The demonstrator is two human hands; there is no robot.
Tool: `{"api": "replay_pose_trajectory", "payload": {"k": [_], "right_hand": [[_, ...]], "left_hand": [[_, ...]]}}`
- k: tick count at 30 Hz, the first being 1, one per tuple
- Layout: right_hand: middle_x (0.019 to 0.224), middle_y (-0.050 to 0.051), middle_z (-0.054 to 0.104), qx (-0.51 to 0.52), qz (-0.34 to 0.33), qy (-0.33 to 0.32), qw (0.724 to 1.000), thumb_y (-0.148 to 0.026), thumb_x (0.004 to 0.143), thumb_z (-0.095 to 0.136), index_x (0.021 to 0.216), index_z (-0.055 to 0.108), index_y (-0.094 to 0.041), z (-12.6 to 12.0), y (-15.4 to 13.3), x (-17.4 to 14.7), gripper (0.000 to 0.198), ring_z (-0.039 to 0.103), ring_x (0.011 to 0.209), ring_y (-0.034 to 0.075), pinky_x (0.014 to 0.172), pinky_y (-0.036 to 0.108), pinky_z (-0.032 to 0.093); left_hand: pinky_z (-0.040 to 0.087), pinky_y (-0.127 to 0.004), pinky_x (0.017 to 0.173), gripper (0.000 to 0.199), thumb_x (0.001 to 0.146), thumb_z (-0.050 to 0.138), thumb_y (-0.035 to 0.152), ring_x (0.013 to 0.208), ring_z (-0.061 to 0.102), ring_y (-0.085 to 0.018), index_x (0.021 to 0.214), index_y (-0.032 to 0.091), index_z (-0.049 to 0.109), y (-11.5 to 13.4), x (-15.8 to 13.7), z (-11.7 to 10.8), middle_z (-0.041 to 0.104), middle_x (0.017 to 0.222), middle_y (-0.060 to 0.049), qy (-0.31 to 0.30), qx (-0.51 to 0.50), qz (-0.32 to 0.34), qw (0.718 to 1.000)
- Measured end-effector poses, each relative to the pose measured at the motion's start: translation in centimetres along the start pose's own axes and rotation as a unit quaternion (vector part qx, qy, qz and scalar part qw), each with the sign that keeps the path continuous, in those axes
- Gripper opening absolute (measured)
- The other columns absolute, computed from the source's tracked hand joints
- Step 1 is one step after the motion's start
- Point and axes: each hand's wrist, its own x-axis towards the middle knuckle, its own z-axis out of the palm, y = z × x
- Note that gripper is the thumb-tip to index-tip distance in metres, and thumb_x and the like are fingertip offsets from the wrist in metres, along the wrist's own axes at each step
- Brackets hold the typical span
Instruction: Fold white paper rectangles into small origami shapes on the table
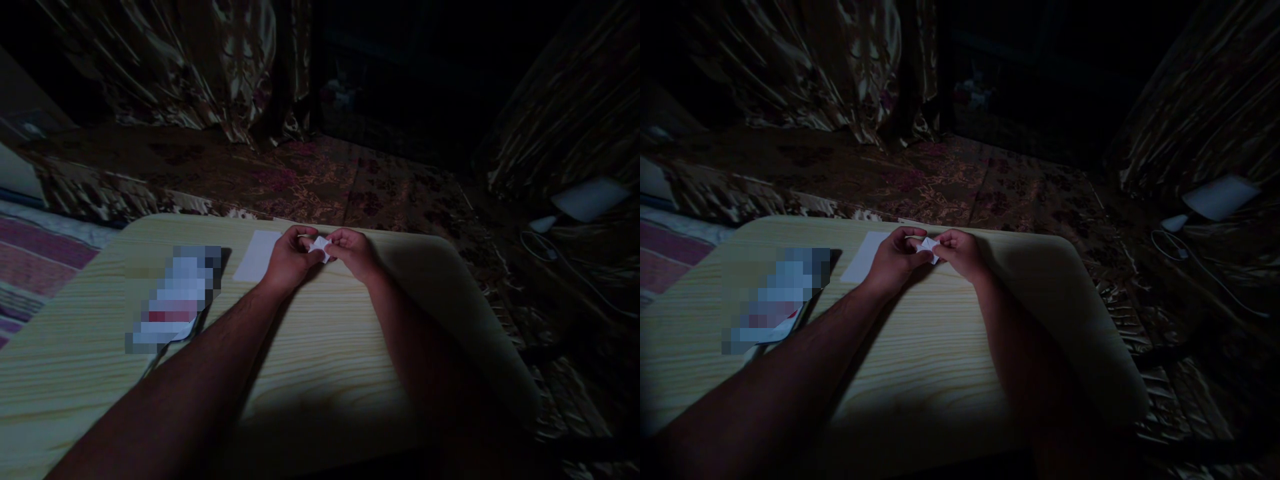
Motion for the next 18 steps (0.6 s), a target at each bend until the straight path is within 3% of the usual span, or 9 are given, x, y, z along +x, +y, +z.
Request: {"api": "replay_pose_trajectory", "payload": {"k": [5,18], "right_hand": [[0.054,-0.004,0.057,-0.049,-0.001,-0.006,0.999,-0.025,0.066,0.067,0.069,0.057,-0.017,0.18,-0.14,-0.12,0.013,0.052,0.05,0.009,0.051,0.021,0.041],[0.057,-0.003,0.057,-0.07,-0.011,-0.01,0.997,-0.024,0.067,0.063,0.068,0.056,-0.017,-0.1,0.23,-0.15,0.01,0.052,0.052,0.009,0.051,0.021,0.04]], "left_hand": [[0.043,-0.022,0.053,0.044,0.058,0.076,0.019,0.055,0.057,-0.012,0.099,0.017,0.058,0.09,-0.09,0.13,0.063,0.068,0.002,0.01,-0.013,0.012,1.0],[0.043,-0.023,0.056,0.03,0.062,0.075,0.026,0.058,0.059,-0.012,0.087,0.015,0.064,-0.18,-0.19,0.0,0.067,0.073,-0.002,-0.012,0.023,-0.009,1.0]]}}
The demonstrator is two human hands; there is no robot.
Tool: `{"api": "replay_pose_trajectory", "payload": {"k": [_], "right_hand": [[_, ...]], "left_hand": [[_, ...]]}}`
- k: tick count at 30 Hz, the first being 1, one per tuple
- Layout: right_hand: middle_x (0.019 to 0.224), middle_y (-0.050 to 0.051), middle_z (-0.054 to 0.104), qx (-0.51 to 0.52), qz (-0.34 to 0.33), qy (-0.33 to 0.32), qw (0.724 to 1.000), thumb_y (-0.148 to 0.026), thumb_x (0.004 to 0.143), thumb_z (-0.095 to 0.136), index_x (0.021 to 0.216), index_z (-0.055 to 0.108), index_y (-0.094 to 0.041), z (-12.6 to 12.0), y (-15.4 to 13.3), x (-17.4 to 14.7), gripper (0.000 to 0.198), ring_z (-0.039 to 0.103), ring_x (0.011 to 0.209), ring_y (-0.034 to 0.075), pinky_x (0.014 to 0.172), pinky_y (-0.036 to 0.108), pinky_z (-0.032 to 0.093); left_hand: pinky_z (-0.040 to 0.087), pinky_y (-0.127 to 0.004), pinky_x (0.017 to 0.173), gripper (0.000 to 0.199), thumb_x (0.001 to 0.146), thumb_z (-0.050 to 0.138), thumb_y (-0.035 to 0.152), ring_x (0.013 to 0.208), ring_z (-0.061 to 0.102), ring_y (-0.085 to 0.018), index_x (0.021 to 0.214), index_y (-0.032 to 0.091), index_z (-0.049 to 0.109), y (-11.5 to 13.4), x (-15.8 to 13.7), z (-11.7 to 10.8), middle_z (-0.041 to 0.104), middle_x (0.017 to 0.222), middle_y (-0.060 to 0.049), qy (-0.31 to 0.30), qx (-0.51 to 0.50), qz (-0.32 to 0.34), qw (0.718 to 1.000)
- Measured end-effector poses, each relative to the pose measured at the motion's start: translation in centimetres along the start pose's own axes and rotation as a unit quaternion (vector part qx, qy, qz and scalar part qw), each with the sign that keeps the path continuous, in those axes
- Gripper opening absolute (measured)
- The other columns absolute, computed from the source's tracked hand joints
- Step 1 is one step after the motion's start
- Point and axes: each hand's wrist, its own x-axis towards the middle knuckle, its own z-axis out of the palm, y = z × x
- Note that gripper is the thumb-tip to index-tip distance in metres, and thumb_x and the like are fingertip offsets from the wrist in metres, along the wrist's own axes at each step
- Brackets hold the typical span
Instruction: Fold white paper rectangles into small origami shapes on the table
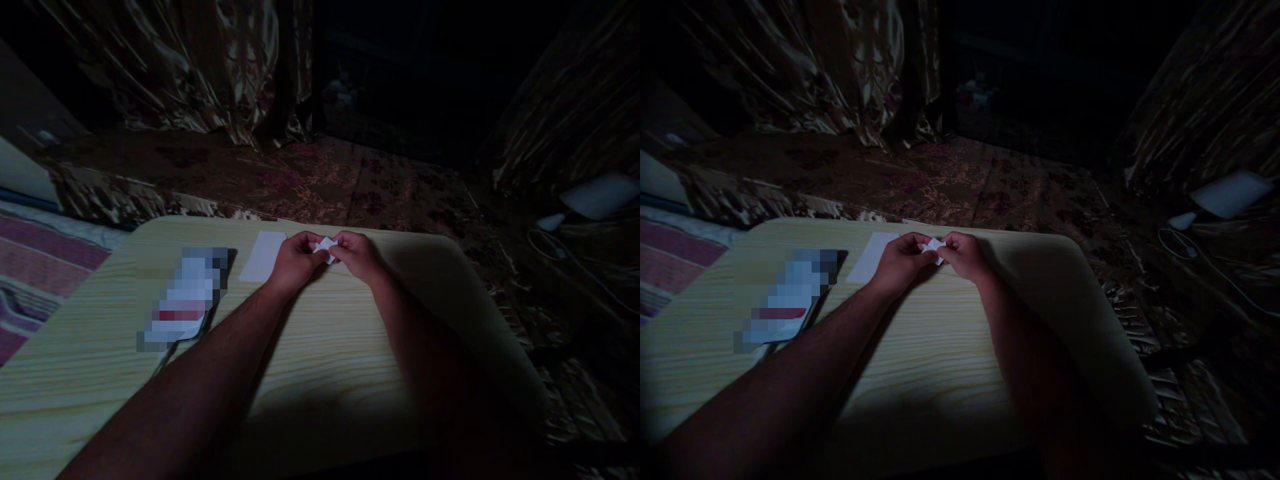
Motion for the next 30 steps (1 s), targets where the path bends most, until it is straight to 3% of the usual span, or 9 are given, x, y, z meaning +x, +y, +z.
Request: {"api": "replay_pose_trajectory", "payload": {"k": [17,30], "right_hand": [[0.055,-0.002,0.059,0.018,-0.008,0.023,1.0,-0.028,0.066,0.069,0.063,0.058,-0.016,-0.03,-0.24,-0.22,0.017,0.053,0.052,0.01,0.053,0.023,0.041],[0.055,-0.002,0.059,0.038,-0.007,0.035,0.999,-0.03,0.065,0.069,0.062,0.058,-0.016,-0.18,-0.26,-0.27,0.018,0.052,0.052,0.01,0.055,0.024,0.042]], "left_hand": [[0.046,-0.024,0.059,0.029,0.058,0.077,0.024,0.059,0.059,-0.012,0.082,0.016,0.063,-0.19,0.14,0.07,0.066,0.073,0.0,0.035,-0.033,-0.008,0.999],[0.036,-0.021,0.051,0.021,0.065,0.073,0.032,0.051,0.048,-0.008,0.07,0.016,0.06,0.28,0.04,0.06,0.058,0.059,0.003,0.038,-0.008,-0.003,0.999]]}}
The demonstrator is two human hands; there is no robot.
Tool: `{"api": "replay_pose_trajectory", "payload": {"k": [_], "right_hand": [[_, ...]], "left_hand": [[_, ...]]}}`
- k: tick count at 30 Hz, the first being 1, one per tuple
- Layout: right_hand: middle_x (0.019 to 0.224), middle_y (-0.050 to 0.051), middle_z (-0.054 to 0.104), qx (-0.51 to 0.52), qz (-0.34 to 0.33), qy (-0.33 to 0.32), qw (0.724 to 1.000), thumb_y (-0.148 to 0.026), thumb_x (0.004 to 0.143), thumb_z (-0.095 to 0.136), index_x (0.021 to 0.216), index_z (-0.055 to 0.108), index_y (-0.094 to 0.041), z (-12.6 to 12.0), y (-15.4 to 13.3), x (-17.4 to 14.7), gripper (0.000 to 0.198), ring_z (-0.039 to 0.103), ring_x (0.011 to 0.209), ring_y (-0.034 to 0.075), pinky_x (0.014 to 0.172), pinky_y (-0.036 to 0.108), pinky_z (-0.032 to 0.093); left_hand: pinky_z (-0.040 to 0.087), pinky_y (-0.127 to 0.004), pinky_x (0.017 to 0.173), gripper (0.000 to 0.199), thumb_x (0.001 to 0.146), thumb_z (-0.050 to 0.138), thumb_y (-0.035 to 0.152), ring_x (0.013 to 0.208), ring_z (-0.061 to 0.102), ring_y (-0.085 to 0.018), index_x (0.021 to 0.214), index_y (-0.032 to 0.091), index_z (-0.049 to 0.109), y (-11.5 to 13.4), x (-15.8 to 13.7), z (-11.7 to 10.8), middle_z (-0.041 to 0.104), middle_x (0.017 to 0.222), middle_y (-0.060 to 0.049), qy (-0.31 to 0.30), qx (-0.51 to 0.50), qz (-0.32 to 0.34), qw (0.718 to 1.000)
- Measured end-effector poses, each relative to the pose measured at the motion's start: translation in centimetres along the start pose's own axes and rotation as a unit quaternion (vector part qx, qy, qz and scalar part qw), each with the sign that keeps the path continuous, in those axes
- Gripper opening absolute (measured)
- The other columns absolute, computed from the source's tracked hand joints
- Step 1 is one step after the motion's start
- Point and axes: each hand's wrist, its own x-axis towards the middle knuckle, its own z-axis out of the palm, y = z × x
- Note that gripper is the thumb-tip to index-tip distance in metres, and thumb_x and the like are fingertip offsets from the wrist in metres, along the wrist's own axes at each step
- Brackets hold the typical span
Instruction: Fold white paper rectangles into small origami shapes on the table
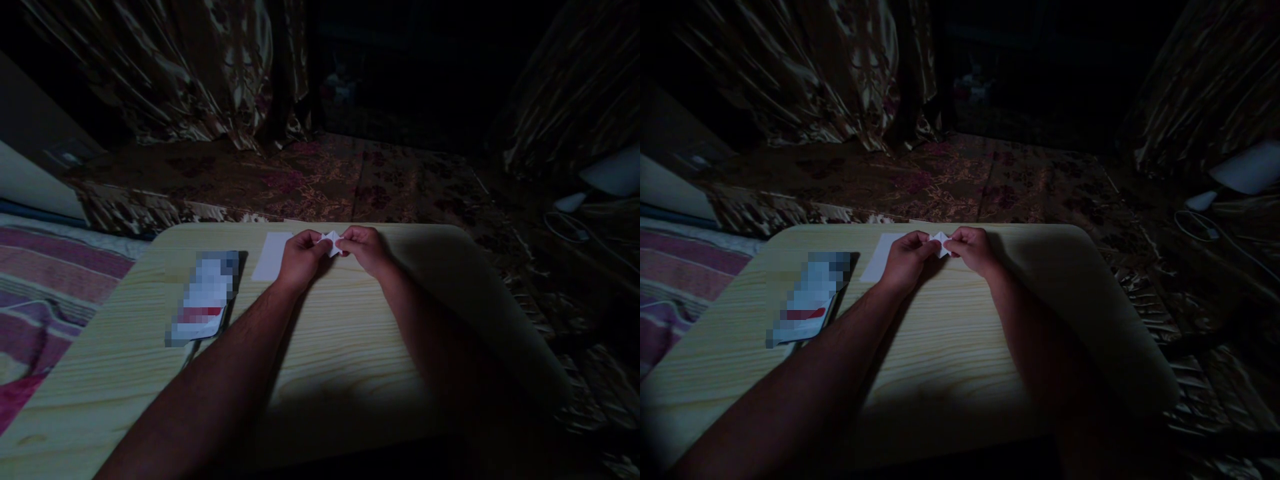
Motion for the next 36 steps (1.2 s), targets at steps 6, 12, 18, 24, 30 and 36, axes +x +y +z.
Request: {"api": "replay_pose_trajectory", "payload": {"k": [6,12,18,24,30,36], "right_hand": [[0.054,-0.002,0.059,0.004,-0.001,-0.002,1.0,-0.029,0.065,0.07,0.062,0.059,-0.016,0.08,0.03,-0.02,0.017,0.052,0.051,0.01,0.054,0.024,0.042],[0.054,-0.002,0.059,0.002,-0.006,-0.005,1.0,-0.026,0.065,0.069,0.062,0.06,-0.016,0.02,-0.05,-0.08,0.014,0.052,0.051,0.01,0.054,0.024,0.041],[0.054,-0.001,0.059,-0.004,-0.005,-0.003,1.0,-0.026,0.066,0.069,0.06,0.06,-0.016,0.06,-0.28,-0.14,0.014,0.052,0.052,0.01,0.055,0.025,0.041],[0.055,0.0,0.06,0.0,0.003,-0.006,1.0,-0.032,0.07,0.067,0.062,0.061,-0.016,0.06,-0.23,-0.09,0.019,0.052,0.052,0.011,0.054,0.025,0.042],[0.055,0.0,0.061,-0.001,0.002,0.007,1.0,-0.036,0.07,0.068,0.063,0.06,-0.016,0.22,-0.25,-0.09,0.024,0.053,0.051,0.01,0.053,0.023,0.042],[0.058,0.0,0.062,-0.013,0.008,0.011,1.0,-0.038,0.073,0.066,0.067,0.06,-0.016,0.14,-0.12,0.0,0.024,0.054,0.052,0.01,0.053,0.023,0.043]], "left_hand": [[0.033,-0.022,0.048,0.022,0.062,0.075,0.029,0.048,0.046,-0.009,0.065,0.016,0.058,-0.23,0.2,-0.19,0.057,0.055,0.002,0.003,-0.024,-0.016,1.0],[0.034,-0.023,0.048,0.023,0.062,0.075,0.03,0.048,0.047,-0.009,0.063,0.016,0.058,-0.36,0.31,-0.21,0.055,0.054,0.002,0.004,-0.038,-0.015,0.999],[0.035,-0.023,0.05,0.022,0.07,0.069,0.034,0.049,0.045,-0.009,0.063,0.016,0.059,-0.37,0.27,-0.16,0.054,0.054,0.002,0.011,-0.004,0.02,1.0],[0.036,-0.022,0.052,0.02,0.071,0.068,0.033,0.051,0.045,-0.009,0.066,0.016,0.059,-0.33,0.25,-0.13,0.056,0.058,0.002,0.01,-0.003,0.034,0.999],[0.035,-0.022,0.051,0.021,0.072,0.069,0.034,0.05,0.044,-0.008,0.067,0.015,0.059,-0.44,0.35,0.02,0.056,0.057,0.002,0.016,0.001,0.04,0.999],[0.03,-0.022,0.044,0.028,0.075,0.066,0.041,0.046,0.041,-0.008,0.067,0.015,0.06,-0.27,0.26,-0.01,0.052,0.052,0.002,0.01,0.004,0.015,1.0]]}}
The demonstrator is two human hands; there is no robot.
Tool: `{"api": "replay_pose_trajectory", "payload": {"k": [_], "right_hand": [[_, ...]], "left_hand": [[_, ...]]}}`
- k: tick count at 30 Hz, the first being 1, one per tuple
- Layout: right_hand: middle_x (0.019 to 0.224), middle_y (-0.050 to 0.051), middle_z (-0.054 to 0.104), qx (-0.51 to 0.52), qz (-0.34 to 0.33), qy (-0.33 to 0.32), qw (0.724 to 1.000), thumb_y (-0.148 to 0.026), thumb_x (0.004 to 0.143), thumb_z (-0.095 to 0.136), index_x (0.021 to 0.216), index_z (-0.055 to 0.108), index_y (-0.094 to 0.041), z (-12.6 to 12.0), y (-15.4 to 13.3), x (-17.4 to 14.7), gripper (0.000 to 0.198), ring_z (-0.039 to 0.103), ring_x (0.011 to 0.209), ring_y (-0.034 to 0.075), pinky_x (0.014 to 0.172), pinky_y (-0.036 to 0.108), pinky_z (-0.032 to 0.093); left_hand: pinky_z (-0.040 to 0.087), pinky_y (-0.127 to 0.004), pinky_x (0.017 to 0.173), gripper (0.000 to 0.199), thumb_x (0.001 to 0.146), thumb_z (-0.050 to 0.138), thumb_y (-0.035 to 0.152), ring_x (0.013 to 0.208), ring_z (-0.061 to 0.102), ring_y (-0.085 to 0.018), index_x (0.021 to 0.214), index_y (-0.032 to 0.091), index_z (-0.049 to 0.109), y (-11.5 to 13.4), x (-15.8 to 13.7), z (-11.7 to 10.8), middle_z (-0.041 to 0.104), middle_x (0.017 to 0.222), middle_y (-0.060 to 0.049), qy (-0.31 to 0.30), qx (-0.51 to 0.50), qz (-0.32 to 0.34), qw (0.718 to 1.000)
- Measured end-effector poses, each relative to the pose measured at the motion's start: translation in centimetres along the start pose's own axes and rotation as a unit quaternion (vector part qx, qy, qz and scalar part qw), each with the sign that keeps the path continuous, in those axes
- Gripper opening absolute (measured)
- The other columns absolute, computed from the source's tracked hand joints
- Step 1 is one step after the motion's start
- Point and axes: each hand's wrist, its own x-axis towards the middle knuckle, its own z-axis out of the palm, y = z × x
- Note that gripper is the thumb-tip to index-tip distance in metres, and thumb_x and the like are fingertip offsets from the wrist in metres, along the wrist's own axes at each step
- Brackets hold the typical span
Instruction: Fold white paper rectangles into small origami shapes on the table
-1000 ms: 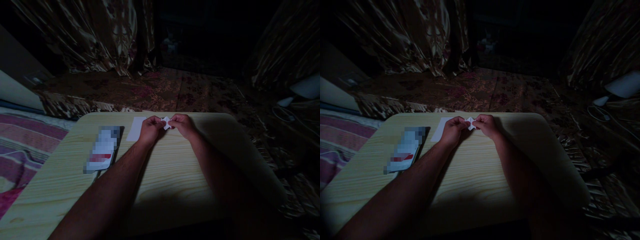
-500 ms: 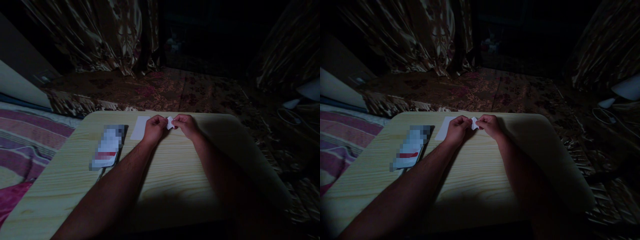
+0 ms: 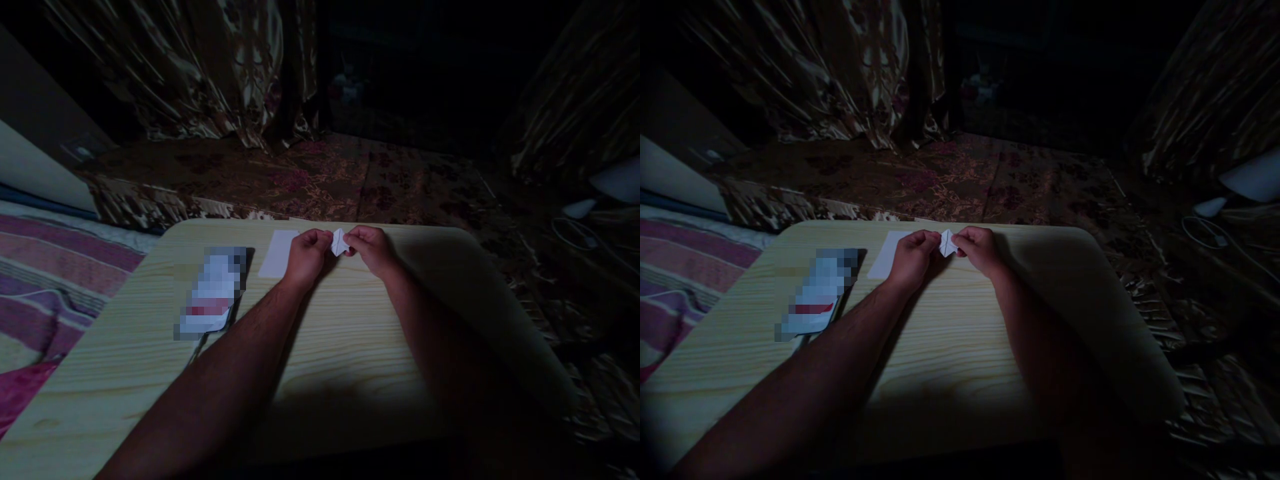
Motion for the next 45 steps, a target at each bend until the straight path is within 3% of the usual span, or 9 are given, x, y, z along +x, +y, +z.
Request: {"api": "replay_pose_trajectory", "payload": {"k": [7,12,23,36,45], "right_hand": [[0.058,-0.001,0.06,0.005,-0.004,-0.01,1.0,-0.036,0.073,0.065,0.069,0.059,-0.016,-0.1,0.29,0.11,0.021,0.053,0.053,0.01,0.054,0.023,0.042],[0.055,-0.003,0.057,-0.039,-0.007,-0.045,0.998,-0.031,0.07,0.066,0.065,0.057,-0.016,0.1,-0.06,-0.1,0.018,0.05,0.051,0.009,0.05,0.022,0.036],[0.053,-0.004,0.053,-0.062,-0.032,-0.031,0.997,-0.026,0.069,0.063,0.062,0.056,-0.016,0.14,-0.44,-0.33,0.014,0.044,0.05,0.008,0.049,0.022,0.031],[0.056,-0.003,0.058,-0.038,-0.018,-0.017,0.999,-0.029,0.069,0.065,0.071,0.06,-0.015,0.16,0.21,0.1,0.015,0.05,0.051,0.009,0.049,0.021,0.036],[0.061,0.0,0.061,-0.01,-0.004,-0.019,1.0,-0.041,0.07,0.068,0.067,0.056,-0.016,0.02,0.1,0.03,0.027,0.052,0.053,0.01,0.053,0.023,0.041]], "left_hand": [[0.028,-0.021,0.044,0.024,0.067,0.073,0.035,0.045,0.04,-0.007,0.067,0.015,0.06,0.21,-0.24,-0.04,0.054,0.054,0.003,-0.034,0.019,-0.016,0.999],[0.028,-0.02,0.045,0.023,0.068,0.071,0.035,0.045,0.039,-0.007,0.066,0.015,0.06,0.09,-0.08,-0.06,0.054,0.054,0.003,-0.022,0.023,-0.015,0.999],[0.029,-0.021,0.046,0.023,0.068,0.072,0.034,0.048,0.041,-0.007,0.066,0.015,0.06,-0.1,-0.08,-0.12,0.055,0.057,0.002,-0.037,0.035,-0.007,0.999],[0.03,-0.021,0.048,0.021,0.069,0.071,0.031,0.048,0.041,-0.007,0.065,0.015,0.057,-0.12,-0.08,-0.14,0.054,0.056,0.003,-0.04,0.048,0.003,0.998],[0.027,-0.021,0.045,0.023,0.067,0.07,0.033,0.046,0.041,-0.008,0.063,0.017,0.055,-0.05,-0.05,0.05,0.052,0.053,0.004,0.025,0.017,-0.004,1.0]]}}
